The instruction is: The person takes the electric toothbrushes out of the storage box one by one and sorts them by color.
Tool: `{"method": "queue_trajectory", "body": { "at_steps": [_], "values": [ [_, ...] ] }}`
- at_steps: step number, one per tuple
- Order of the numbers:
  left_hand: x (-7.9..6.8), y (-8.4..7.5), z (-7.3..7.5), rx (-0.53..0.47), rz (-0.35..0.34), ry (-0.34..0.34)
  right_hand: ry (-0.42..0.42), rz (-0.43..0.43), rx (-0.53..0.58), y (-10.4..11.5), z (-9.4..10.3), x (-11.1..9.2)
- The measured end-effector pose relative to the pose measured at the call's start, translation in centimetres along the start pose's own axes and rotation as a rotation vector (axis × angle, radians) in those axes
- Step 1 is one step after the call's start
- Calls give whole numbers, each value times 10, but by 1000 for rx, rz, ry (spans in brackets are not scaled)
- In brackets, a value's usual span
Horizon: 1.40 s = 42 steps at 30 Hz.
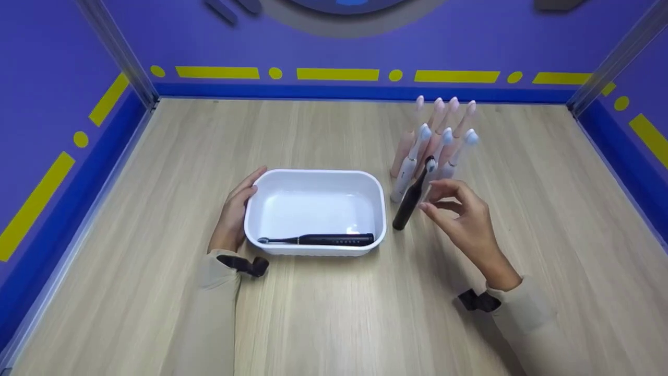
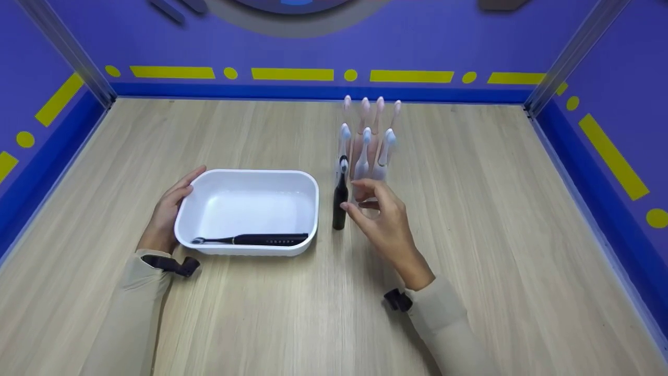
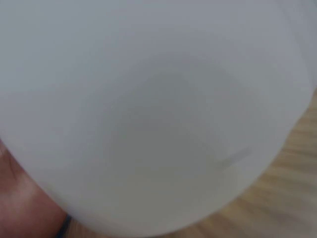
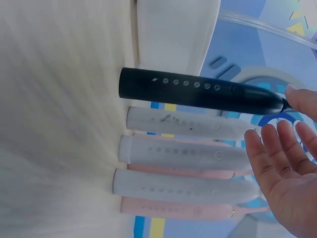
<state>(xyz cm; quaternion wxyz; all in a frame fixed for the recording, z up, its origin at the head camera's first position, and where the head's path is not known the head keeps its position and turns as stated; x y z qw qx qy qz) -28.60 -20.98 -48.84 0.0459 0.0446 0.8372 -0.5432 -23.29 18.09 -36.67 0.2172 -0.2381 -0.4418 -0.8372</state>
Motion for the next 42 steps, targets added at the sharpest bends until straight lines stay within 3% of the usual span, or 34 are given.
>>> {"method": "queue_trajectory", "body": {
  "at_steps": [7, 14, 20, 31, 42],
  "values": [
    [-1, -1, -1, 0, -7, 10, -5, 98, -30, 20, -2, -1],
    [0, 0, 0, 11, -4, 12, 48, 155, -64, 35, -10, -2],
    [1, 1, 1, 4, 2, 2, 123, 166, -86, 42, -22, -2],
    [1, 2, 1, 4, 15, -14, 267, 275, -134, 59, -47, 5],
    [0, 1, 1, 4, 7, -7, 460, 310, -195, 78, -76, 14]
  ]
}}
Point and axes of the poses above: each hand's wrist, its own x-axis towards the middle knuckle, its own z-axis out of the back of the hand, y = z × x, the point moved 8 cm from there along x, towards the middle knuckle, and after that the axes turned 13 degrees about -x, right-handed, at the moved point
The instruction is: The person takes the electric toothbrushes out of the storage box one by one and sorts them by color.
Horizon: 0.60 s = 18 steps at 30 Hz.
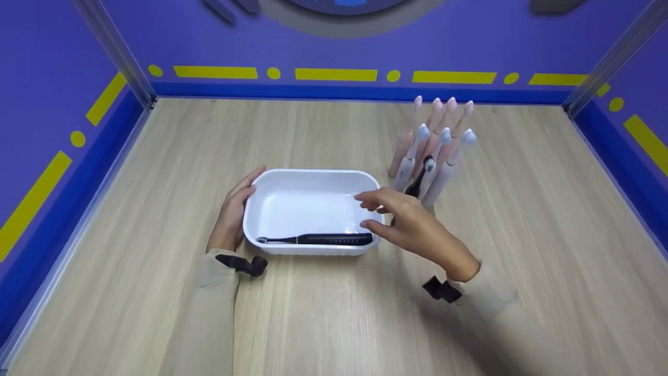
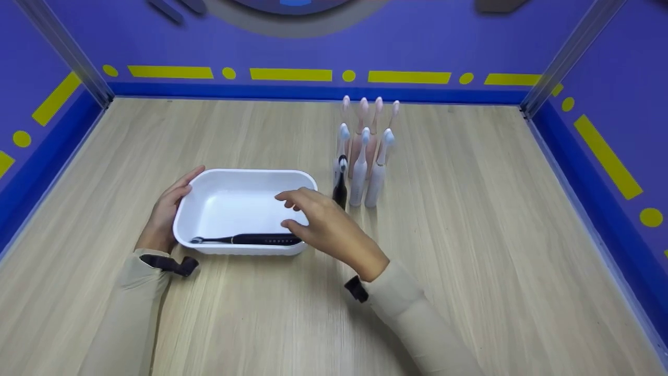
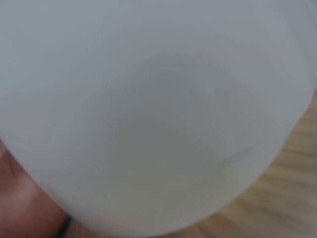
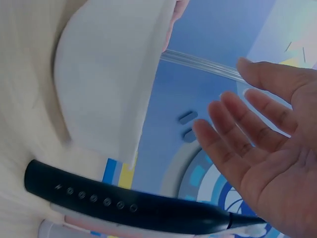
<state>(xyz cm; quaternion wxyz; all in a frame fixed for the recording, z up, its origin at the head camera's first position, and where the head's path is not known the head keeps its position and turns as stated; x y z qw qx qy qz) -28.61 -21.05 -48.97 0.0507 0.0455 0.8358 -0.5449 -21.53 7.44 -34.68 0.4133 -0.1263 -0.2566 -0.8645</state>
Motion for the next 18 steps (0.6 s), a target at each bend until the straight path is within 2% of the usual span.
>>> {"method": "queue_trajectory", "body": {
  "at_steps": [4, 10, 18],
  "values": [
    [0, 0, 0, 13, 2, -1, 88, 0, -32, 5, -9, 9],
    [1, 0, -1, -18, -5, 4, 237, -56, -102, 7, -23, 20],
    [2, 1, 0, 1, -7, -4, 366, -106, -215, 10, -33, 34]
  ]
}}
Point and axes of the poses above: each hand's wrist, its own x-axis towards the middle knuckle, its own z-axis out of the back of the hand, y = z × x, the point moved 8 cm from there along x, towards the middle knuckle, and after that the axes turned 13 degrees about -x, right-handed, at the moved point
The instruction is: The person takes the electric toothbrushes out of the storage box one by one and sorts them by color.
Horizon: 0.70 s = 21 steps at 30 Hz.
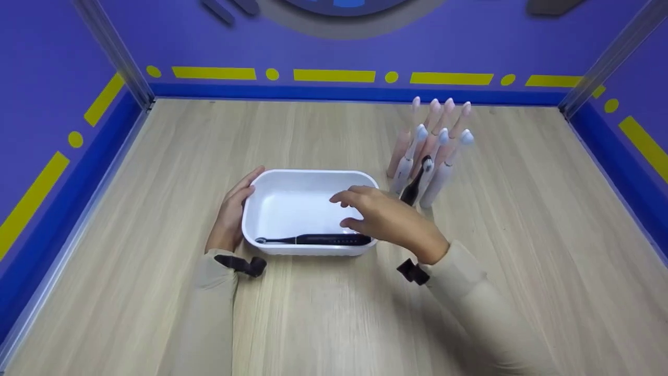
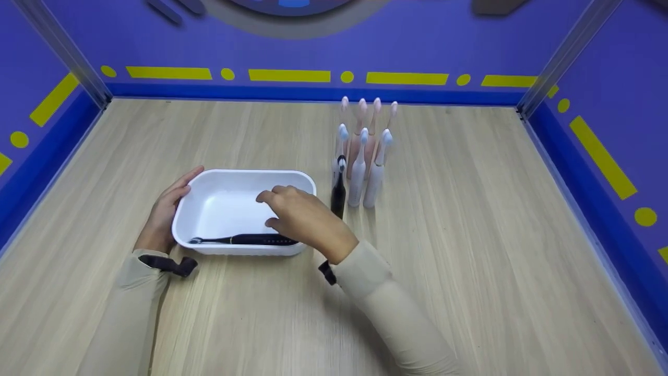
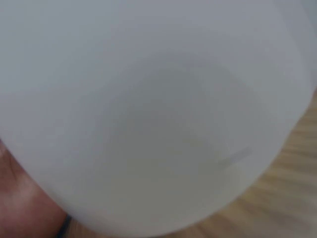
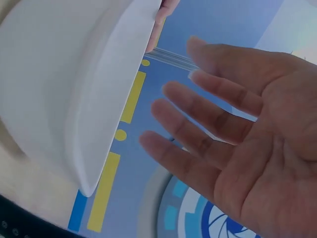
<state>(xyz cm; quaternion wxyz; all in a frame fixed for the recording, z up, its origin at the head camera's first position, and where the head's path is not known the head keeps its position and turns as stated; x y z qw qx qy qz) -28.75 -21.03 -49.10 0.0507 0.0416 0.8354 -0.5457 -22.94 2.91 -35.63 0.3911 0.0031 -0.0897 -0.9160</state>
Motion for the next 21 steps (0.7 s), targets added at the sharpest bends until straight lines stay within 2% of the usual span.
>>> {"method": "queue_trajectory", "body": {
  "at_steps": [8, 14, 21],
  "values": [
    [-1, -2, 0, 6, -1, 4, 152, 0, -143, 7, -9, 18],
    [-2, 0, 1, 7, 8, 1, 294, 0, -127, 11, -20, 31],
    [-1, -1, -2, -22, 1, 23, 460, -39, -93, 9, -32, 43]
  ]
}}
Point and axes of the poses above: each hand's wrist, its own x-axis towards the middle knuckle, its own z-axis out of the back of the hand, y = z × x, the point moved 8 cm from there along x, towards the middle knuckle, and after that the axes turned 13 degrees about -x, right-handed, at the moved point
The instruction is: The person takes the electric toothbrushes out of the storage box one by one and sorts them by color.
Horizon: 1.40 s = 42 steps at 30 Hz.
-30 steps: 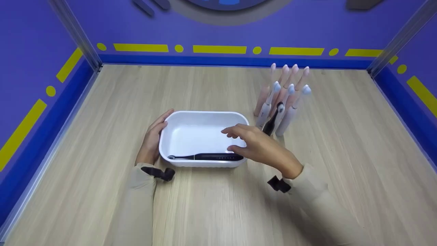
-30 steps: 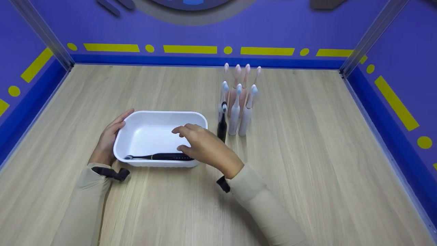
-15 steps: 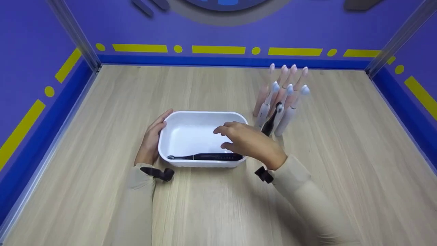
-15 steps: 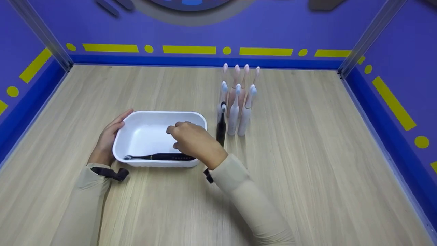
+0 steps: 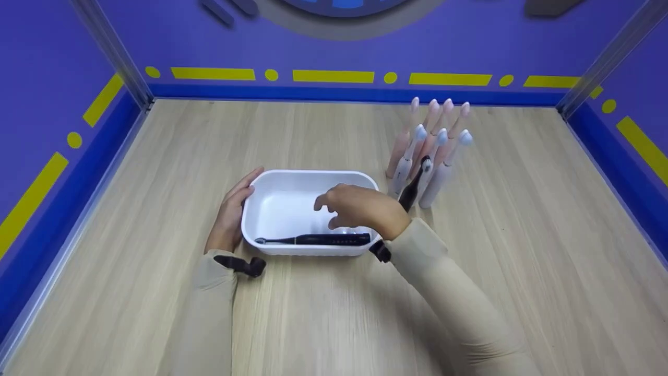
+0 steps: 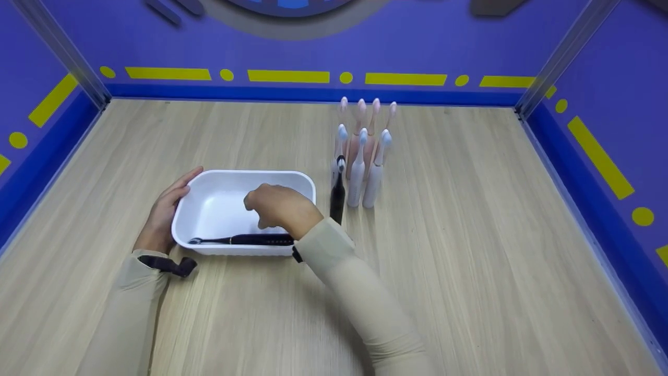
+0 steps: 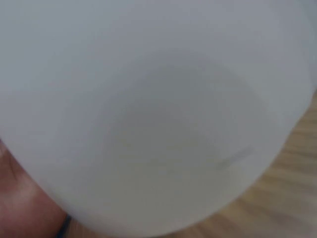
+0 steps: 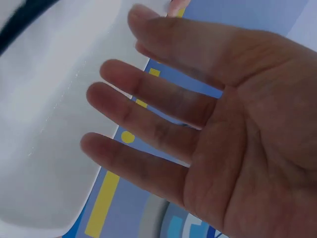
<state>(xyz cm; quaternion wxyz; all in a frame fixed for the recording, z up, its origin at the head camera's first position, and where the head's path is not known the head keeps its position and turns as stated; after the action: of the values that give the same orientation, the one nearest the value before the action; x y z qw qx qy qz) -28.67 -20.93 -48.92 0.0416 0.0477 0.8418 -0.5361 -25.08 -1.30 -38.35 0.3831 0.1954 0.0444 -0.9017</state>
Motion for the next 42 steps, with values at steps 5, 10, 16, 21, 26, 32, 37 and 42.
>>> {"method": "queue_trajectory", "body": {
  "at_steps": [5, 10, 16, 21, 26, 32, 37, 42],
  "values": [
    [0, 0, 0, -3, 9, -9, 53, 36, 28, 5, 0, 13],
    [1, 0, 0, -20, 5, -12, 109, 46, 31, 8, -4, 27],
    [1, 0, 0, -3, 3, -14, 239, 0, 66, 5, -17, 39],
    [-1, 0, 0, 15, 3, -15, 324, -66, 122, 0, -25, 45],
    [-2, -1, 1, 23, 1, -18, 370, -100, 120, -3, -28, 48],
    [-1, 0, 3, 30, 10, -24, 419, -110, 107, -5, -32, 53],
    [-1, 1, 3, 28, 18, -27, 467, -90, 104, -2, -38, 57],
    [-1, -1, 1, 17, 12, -21, 496, -83, 91, -1, -43, 58]
  ]
}}
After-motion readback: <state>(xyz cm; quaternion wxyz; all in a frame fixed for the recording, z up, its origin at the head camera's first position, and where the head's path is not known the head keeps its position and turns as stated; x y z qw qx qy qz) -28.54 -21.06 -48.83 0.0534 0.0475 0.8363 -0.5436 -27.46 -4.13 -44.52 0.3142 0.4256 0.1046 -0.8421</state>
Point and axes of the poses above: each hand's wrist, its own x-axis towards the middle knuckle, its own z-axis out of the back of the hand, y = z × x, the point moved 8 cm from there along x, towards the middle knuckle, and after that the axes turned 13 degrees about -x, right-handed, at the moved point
